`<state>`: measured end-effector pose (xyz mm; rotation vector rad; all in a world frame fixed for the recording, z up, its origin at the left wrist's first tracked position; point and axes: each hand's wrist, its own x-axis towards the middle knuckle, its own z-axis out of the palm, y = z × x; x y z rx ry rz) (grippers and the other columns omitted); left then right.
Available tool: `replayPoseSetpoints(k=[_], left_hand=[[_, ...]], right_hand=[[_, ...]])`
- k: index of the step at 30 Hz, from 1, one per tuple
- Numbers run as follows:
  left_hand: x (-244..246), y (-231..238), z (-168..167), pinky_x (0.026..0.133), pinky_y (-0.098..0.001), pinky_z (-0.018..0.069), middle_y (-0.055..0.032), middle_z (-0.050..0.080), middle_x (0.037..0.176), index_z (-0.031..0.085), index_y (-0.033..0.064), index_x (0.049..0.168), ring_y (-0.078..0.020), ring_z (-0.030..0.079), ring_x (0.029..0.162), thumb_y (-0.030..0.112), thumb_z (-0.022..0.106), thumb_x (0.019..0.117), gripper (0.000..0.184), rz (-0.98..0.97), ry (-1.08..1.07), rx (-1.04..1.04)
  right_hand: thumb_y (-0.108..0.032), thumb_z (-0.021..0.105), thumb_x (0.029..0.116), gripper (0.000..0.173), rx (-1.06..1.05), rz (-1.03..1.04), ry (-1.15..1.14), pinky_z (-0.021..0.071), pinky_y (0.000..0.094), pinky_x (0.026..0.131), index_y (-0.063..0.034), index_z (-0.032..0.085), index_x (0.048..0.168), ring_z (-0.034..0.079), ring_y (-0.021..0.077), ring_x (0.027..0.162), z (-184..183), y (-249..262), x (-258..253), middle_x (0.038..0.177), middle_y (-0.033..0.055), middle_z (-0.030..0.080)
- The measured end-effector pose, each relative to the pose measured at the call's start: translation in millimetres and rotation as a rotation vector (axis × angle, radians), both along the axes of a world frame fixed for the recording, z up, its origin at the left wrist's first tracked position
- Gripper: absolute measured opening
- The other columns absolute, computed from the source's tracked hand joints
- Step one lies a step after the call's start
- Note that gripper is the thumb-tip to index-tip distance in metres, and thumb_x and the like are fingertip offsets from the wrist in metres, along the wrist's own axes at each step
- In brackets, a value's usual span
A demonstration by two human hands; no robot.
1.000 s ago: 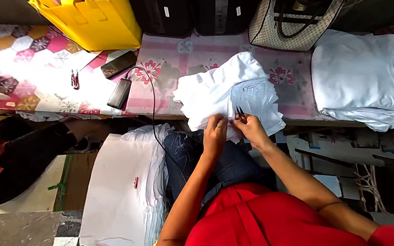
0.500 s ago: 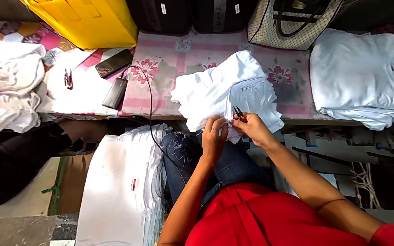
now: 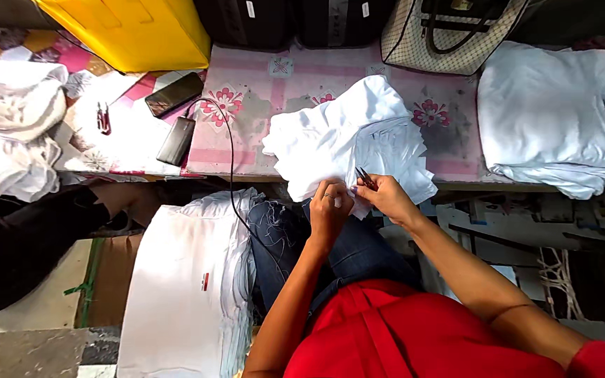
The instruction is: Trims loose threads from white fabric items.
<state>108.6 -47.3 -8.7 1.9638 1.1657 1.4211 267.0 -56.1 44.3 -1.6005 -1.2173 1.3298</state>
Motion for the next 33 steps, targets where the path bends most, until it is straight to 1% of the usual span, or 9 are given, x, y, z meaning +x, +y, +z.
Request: replayPoseSetpoints(k=[3, 5, 6, 13, 26, 28, 30, 31, 33], left_hand=[[-1.8, -3.3, 5.4, 0.075, -0.0276, 0.0612, -0.0187, 0.069, 0.103, 0.066, -0.0055, 0.084, -0.0182, 0.071, 0.092, -0.004, 0.069, 0.079, 0.006, -0.033, -0.062, -0.094], [-3.3, -5.7, 6.9, 0.077, -0.0271, 0.0613, -0.0199, 0.067, 0.107, 0.066, -0.0072, 0.083, -0.0175, 0.07, 0.094, -0.003, 0.067, 0.0808, 0.005, -0.053, -0.133, -0.165], [-3.7, -7.4, 7.4, 0.079, -0.027, 0.0611, -0.0195, 0.066, 0.108, 0.066, -0.0077, 0.084, -0.0169, 0.069, 0.095, -0.002, 0.065, 0.0814, 0.006, -0.066, -0.17, -0.201], [-2.8, -10.8, 10.0, 0.081, -0.0261, 0.0606, -0.0144, 0.061, 0.105, 0.066, -0.0065, 0.086, -0.0131, 0.067, 0.093, 0.001, 0.064, 0.0834, 0.008, -0.089, -0.264, -0.292], [-9.8, -14.4, 14.0, 0.076, -0.0236, 0.0595, -0.0186, 0.064, 0.099, 0.066, -0.0091, 0.083, -0.0141, 0.068, 0.085, -0.002, 0.067, 0.0801, 0.008, -0.066, -0.109, -0.24], [-27.3, -22.1, 23.2, 0.076, -0.0283, 0.0591, -0.02, 0.066, 0.101, 0.068, -0.0073, 0.084, -0.0182, 0.068, 0.085, 0.0, 0.071, 0.0812, 0.009, -0.193, 0.067, -0.316], [-45.1, -30.9, 35.7, 0.084, -0.0422, 0.0589, -0.0225, 0.068, 0.109, 0.07, -0.0078, 0.092, -0.0286, 0.07, 0.094, 0.004, 0.071, 0.085, 0.014, -0.435, 0.356, -0.522], [-49.0, -33.9, 41.4, 0.089, -0.0511, 0.057, -0.0243, 0.067, 0.115, 0.071, -0.0081, 0.097, -0.0348, 0.069, 0.101, 0.006, 0.071, 0.0881, 0.016, -0.581, 0.522, -0.641], [-46.0, -39.0, 46.3, 0.089, -0.0626, 0.0534, -0.0243, 0.067, 0.117, 0.071, -0.0066, 0.101, -0.0415, 0.068, 0.104, 0.01, 0.068, 0.0926, 0.019, -0.799, 0.751, -0.768]], right_hand=[[-0.028, 0.042, 0.1111, 0.031, -0.116, 0.055, 0.151, 0.0327, 0.0161, 0.049, -0.0093, 0.062, 0.098, 0.037, -0.0009, 0.051, 15.3, -1.9, 7.9, 0.063, -0.0093, 0.043], [-0.038, 0.024, 0.1131, 0.051, -0.217, 0.114, 0.244, 0.0278, 0.0153, 0.044, -0.0103, 0.064, 0.101, 0.032, -0.0015, 0.046, 29.6, -4.6, 17.5, 0.06, -0.011, 0.041], [-0.038, 0.022, 0.1133, 0.052, -0.264, 0.158, 0.256, 0.0266, 0.0151, 0.044, -0.0104, 0.064, 0.101, 0.031, -0.0016, 0.046, 34.8, -6.6, 21.3, 0.06, -0.011, 0.041], [-0.035, 0.033, 0.1134, 0.038, -0.392, 0.258, 0.186, 0.0265, 0.0154, 0.044, -0.0145, 0.053, 0.09, 0.032, -0.0012, 0.047, 33.8, -10.4, 11.6, 0.062, -0.0099, 0.039], [-0.026, 0.038, 0.1126, 0.037, -0.157, 0.134, 0.002, 0.034, 0.0171, 0.053, -0.0062, 0.062, 0.093, 0.039, -0.0003, 0.054, 22.5, -9.8, 8.4, 0.067, -0.0077, 0.045], [-0.028, 0.037, 0.1123, 0.041, -0.035, 0.09, -0.108, 0.0388, 0.0212, 0.058, -0.004, 0.067, 0.097, 0.043, 0.0022, 0.059, 16.5, -10.0, 14.8, 0.069, -0.0055, 0.048], [-0.026, 0.048, 0.1089, 0.033, 0.064, 0.041, -0.149, 0.0432, 0.0251, 0.063, -0.0013, 0.067, 0.1, 0.047, 0.0047, 0.063, 7.8, -8.6, 15.9, 0.072, -0.002, 0.052], [-0.026, 0.057, 0.1056, 0.027, 0.066, 0.024, -0.11, 0.0428, 0.0238, 0.062, -0.0014, 0.067, 0.1, 0.048, 0.0037, 0.062, 3.9, -7.1, 13.3, 0.072, -0.0023, 0.053], [-0.018, 0.069, 0.098, 0.017, -0.007, -0.026, 0.042, 0.0396, 0.0196, 0.055, -0.002, 0.066, 0.1, 0.045, 0.0009, 0.056, -0.1, -4.2, 3.4, 0.071, -0.0038, 0.055]])
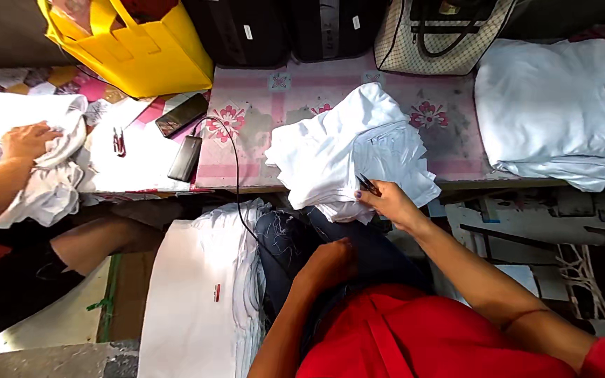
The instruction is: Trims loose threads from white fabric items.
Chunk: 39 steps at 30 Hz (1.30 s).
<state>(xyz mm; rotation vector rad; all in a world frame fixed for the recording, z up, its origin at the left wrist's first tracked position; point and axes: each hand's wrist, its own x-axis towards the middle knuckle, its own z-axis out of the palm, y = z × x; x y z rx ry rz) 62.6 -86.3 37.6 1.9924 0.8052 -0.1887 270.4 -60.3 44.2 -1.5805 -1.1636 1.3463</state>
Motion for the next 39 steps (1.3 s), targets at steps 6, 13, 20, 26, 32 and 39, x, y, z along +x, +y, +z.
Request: replayPoseSetpoints(k=[6, 13, 20, 26, 32, 39], left_hand=[[18.6, 15.1, 12.2, 0.086, -0.0417, 0.0595, -0.02, 0.072, 0.106, 0.073, -0.0054, 0.103, -0.0292, 0.072, 0.094, 0.01, 0.068, 0.0937, 0.019, 0.569, -0.428, 0.571], [42.3, 40.2, -24.8, 0.087, -0.0368, 0.06, -0.0185, 0.074, 0.104, 0.076, -0.0056, 0.093, -0.0293, 0.073, 0.098, -0.002, 0.066, 0.0914, 0.011, 0.582, -0.57, 0.878], [29.6, 42.5, -31.6, 0.088, -0.0362, 0.0593, -0.0206, 0.071, 0.107, 0.069, -0.0062, 0.085, -0.0277, 0.071, 0.102, -0.003, 0.068, 0.0857, 0.003, 0.634, -0.653, 0.749], [30.7, 30.5, -27.6, 0.084, -0.0298, 0.0599, -0.0201, 0.071, 0.106, 0.069, -0.005, 0.08, -0.0208, 0.071, 0.098, -0.003, 0.069, 0.0793, 0.002, 0.791, -0.734, 0.596], [32.8, 25.1, -25.1, 0.085, -0.0248, 0.0561, -0.016, 0.069, 0.097, 0.071, -0.0037, 0.082, -0.0164, 0.068, 0.096, -0.001, 0.071, 0.0785, 0.004, 0.831, -0.748, 0.573], [27.2, 15.4, -32.1, 0.086, -0.0255, 0.056, -0.0189, 0.069, 0.096, 0.07, -0.0046, 0.081, -0.0196, 0.068, 0.096, -0.004, 0.071, 0.0788, 0.002, 0.788, -0.733, 0.617]], right_hand=[[-0.013, 0.068, 0.0981, 0.012, -0.054, -0.075, 0.121, 0.0408, 0.0191, 0.053, -0.0029, 0.066, 0.092, 0.047, 0.0012, 0.054, 0.3, -1.4, -8.4, 0.067, -0.0041, 0.056], [-0.012, 0.064, 0.0995, 0.017, 0.009, -0.097, 0.029, 0.0466, 0.0234, 0.059, -0.0023, 0.064, 0.086, 0.054, 0.0044, 0.06, 0.8, -7.4, -8.6, 0.067, -0.0015, 0.057], [-0.016, 0.063, 0.1016, 0.018, -0.01, -0.021, 0.048, 0.0468, 0.0222, 0.06, -0.0029, 0.065, 0.091, 0.053, 0.0031, 0.061, 1.7, -5.9, -6.3, 0.069, -0.0029, 0.057], [-0.037, 0.027, 0.1136, 0.047, -0.29, 0.262, 0.196, 0.0255, 0.0156, 0.044, -0.0109, 0.064, 0.101, 0.03, -0.0017, 0.046, 39.7, -7.4, 18.4, 0.059, -0.0122, 0.038], [-0.037, 0.031, 0.1135, 0.04, -0.391, 0.322, 0.253, 0.0247, 0.0147, 0.043, -0.0142, 0.056, 0.092, 0.029, -0.0019, 0.045, 35.8, -3.9, 9.1, 0.058, -0.0116, 0.037], [-0.029, 0.037, 0.1131, 0.035, -0.322, 0.147, 0.116, 0.0263, 0.016, 0.045, -0.0096, 0.056, 0.092, 0.031, -0.0001, 0.046, 31.8, -4.1, 1.4, 0.06, -0.0094, 0.038]])
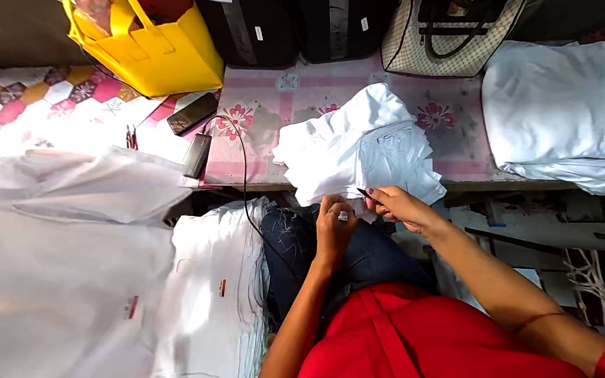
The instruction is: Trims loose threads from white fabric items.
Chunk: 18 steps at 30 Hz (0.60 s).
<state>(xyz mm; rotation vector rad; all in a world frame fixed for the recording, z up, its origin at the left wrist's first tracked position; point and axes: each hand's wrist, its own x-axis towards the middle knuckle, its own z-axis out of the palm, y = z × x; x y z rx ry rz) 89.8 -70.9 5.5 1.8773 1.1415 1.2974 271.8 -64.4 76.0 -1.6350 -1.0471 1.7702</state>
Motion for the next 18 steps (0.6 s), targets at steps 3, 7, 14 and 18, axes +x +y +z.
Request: replayPoseSetpoints(k=[3, 7, 14, 18], left_hand=[[-13.5, -15.1, -3.4, 0.084, -0.0288, 0.0572, -0.0189, 0.069, 0.097, 0.071, -0.0057, 0.084, -0.0208, 0.068, 0.094, -0.003, 0.069, 0.0805, 0.005, -0.117, 0.075, -0.111], [-24.0, -26.0, -1.6, 0.083, -0.0348, 0.0589, -0.0227, 0.068, 0.104, 0.071, -0.0091, 0.094, -0.0253, 0.07, 0.09, -0.002, 0.065, 0.0868, 0.012, -0.31, 0.246, -0.351], [-32.9, 4.8, 38.7, 0.081, -0.0388, 0.0571, -0.0234, 0.07, 0.106, 0.066, -0.011, 0.123, -0.0263, 0.069, 0.088, 0.004, 0.059, 0.0961, 0.032, 0.173, 0.25, -0.305], [-21.9, 17.6, 44.2, 0.077, -0.0335, 0.06, -0.0234, 0.065, 0.122, 0.026, -0.0088, 0.157, -0.0199, 0.071, 0.088, 0.0, 0.067, 0.0909, 0.078, 0.086, -0.033, -0.299]], right_hand=[[-0.028, 0.038, 0.1126, 0.038, 0.278, 0.077, -0.223, 0.0375, 0.0198, 0.056, -0.0052, 0.064, 0.096, 0.042, 0.0017, 0.057, 4.0, -3.8, 1.1, 0.07, -0.0053, 0.048], [-0.034, 0.068, 0.0974, 0.032, 0.923, 0.162, -0.749, 0.0521, 0.0481, 0.059, -0.0016, 0.072, 0.1, 0.066, 0.0271, 0.065, -12.5, -0.6, -15.5, 0.076, 0.0123, 0.069], [-0.013, 0.068, 0.0892, 0.013, 1.175, 0.186, -1.09, 0.0492, 0.0487, 0.047, -0.0007, 0.072, 0.093, 0.065, 0.0328, 0.055, -36.2, 20.0, -31.9, 0.074, 0.0149, 0.069], [-0.013, 0.068, 0.0951, 0.015, 0.728, 0.064, -0.587, 0.0534, 0.0459, 0.069, -0.0003, 0.075, 0.101, 0.066, 0.0236, 0.071, -17.7, 24.5, -26.4, 0.079, 0.0121, 0.07]])
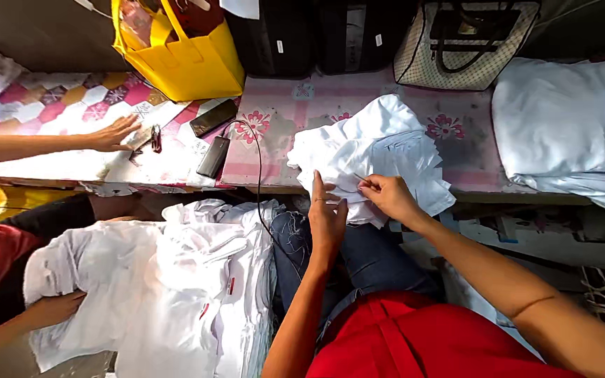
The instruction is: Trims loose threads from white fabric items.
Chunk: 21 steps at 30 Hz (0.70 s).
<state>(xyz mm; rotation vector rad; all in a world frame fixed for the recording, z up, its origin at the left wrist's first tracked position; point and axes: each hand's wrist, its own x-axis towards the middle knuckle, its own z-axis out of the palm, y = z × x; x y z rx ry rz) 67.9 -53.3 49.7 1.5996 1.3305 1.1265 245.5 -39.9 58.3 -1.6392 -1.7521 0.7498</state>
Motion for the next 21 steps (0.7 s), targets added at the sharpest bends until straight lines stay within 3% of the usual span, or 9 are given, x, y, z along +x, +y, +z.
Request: replayPoseSetpoints(k=[2, 3, 6, 8, 10, 12, 16, 18, 21], left_hand=[[14.8, 4.8, -1.0, 0.089, -0.0389, 0.0618, -0.0237, 0.061, 0.133, 0.015, -0.0031, 0.161, -0.0253, 0.072, 0.105, -0.004, 0.074, 0.0856, 0.096, -0.063, -0.158, 0.011], [23.1, 6.5, -4.0, 0.094, -0.0406, 0.0603, -0.0243, 0.06, 0.136, 0.015, -0.0029, 0.161, -0.0273, 0.071, 0.11, -0.005, 0.077, 0.0831, 0.099, -0.063, -0.207, 0.036], [39.1, 8.5, -22.3, 0.096, -0.0414, 0.0597, -0.024, 0.067, 0.126, 0.033, -0.0093, 0.153, -0.0277, 0.072, 0.109, -0.01, 0.076, 0.0803, 0.085, 0.043, -0.29, 0.187], [40.7, 7.3, -30.5, 0.088, -0.0393, 0.0632, -0.0197, 0.072, 0.106, 0.051, -0.0128, 0.131, -0.0243, 0.075, 0.096, -0.012, 0.074, 0.0802, 0.056, 0.125, -0.371, 0.258], [38.7, 3.1, -30.6, 0.086, -0.0352, 0.0629, -0.0155, 0.073, 0.098, 0.059, -0.0114, 0.111, -0.0191, 0.075, 0.09, -0.008, 0.072, 0.0833, 0.031, 0.115, -0.447, 0.189], [35.8, 1.1, -24.3, 0.088, -0.0321, 0.0615, -0.0137, 0.073, 0.1, 0.063, -0.0114, 0.111, -0.0149, 0.073, 0.091, -0.003, 0.071, 0.0882, 0.026, 0.042, -0.489, 0.002], [29.4, 6.2, -20.7, 0.072, -0.026, 0.0628, -0.0088, 0.075, 0.083, 0.07, -0.0095, 0.097, -0.009, 0.072, 0.071, -0.007, 0.07, 0.0877, 0.01, 0.024, -0.43, -0.056], [18.2, 5.7, -17.8, 0.068, -0.0253, 0.0621, -0.0062, 0.075, 0.079, 0.071, -0.0072, 0.095, -0.0078, 0.071, 0.067, -0.004, 0.07, 0.09, 0.007, -0.041, -0.38, -0.08], [4.6, 4.4, -13.0, 0.076, -0.0265, 0.0615, -0.0095, 0.074, 0.092, 0.072, -0.0058, 0.101, -0.0094, 0.072, 0.079, 0.004, 0.071, 0.0904, 0.015, -0.124, -0.236, -0.086]], right_hand=[[-0.006, 0.071, 0.0934, 0.008, -0.271, -0.09, 0.418, 0.0501, 0.0261, 0.063, -0.001, 0.072, 0.099, 0.056, 0.0071, 0.064, 12.0, 4.9, 1.1, 0.076, 0.003, 0.065], [-0.003, 0.07, 0.0936, 0.003, -0.365, -0.142, 0.6, 0.0441, 0.0203, 0.055, -0.0014, 0.071, 0.096, 0.05, 0.0027, 0.056, 15.6, 6.4, 0.5, 0.071, -0.0009, 0.062], [-0.005, 0.06, 0.0994, 0.012, -0.58, -0.205, 1.0, 0.0275, 0.014, 0.04, -0.0076, 0.065, 0.089, 0.032, -0.0024, 0.042, 17.4, 9.9, 1.8, 0.055, -0.0086, 0.045], [-0.007, 0.057, 0.1007, 0.018, -0.662, -0.203, 1.131, 0.026, 0.0131, 0.039, -0.0115, 0.064, 0.084, 0.029, -0.0031, 0.04, 16.4, 11.4, 2.7, 0.051, -0.0107, 0.038], [-0.008, 0.056, 0.1015, 0.021, -0.712, -0.209, 1.187, 0.0269, 0.0128, 0.04, -0.0137, 0.062, 0.082, 0.03, -0.003, 0.04, 15.0, 9.6, 3.0, 0.051, -0.0112, 0.037], [-0.008, 0.056, 0.1017, 0.021, -0.728, -0.213, 1.205, 0.0284, 0.0126, 0.04, -0.0136, 0.062, 0.082, 0.031, -0.0028, 0.041, 13.5, 6.7, 1.2, 0.053, -0.0109, 0.039], [-0.008, 0.056, 0.1017, 0.021, -0.705, -0.209, 1.243, 0.0282, 0.0126, 0.04, -0.0119, 0.064, 0.083, 0.031, -0.0028, 0.041, 9.1, 3.9, -1.8, 0.053, -0.0103, 0.039], [-0.008, 0.056, 0.1022, 0.021, -0.675, -0.21, 1.223, 0.0277, 0.0129, 0.04, -0.011, 0.063, 0.083, 0.031, -0.0027, 0.041, 11.0, 2.6, -0.4, 0.052, -0.0104, 0.038], [-0.005, 0.057, 0.1012, 0.013, -0.594, -0.214, 1.116, 0.0288, 0.0145, 0.041, -0.0081, 0.064, 0.09, 0.032, -0.0015, 0.043, 12.9, -2.6, -2.5, 0.055, -0.0093, 0.041]])
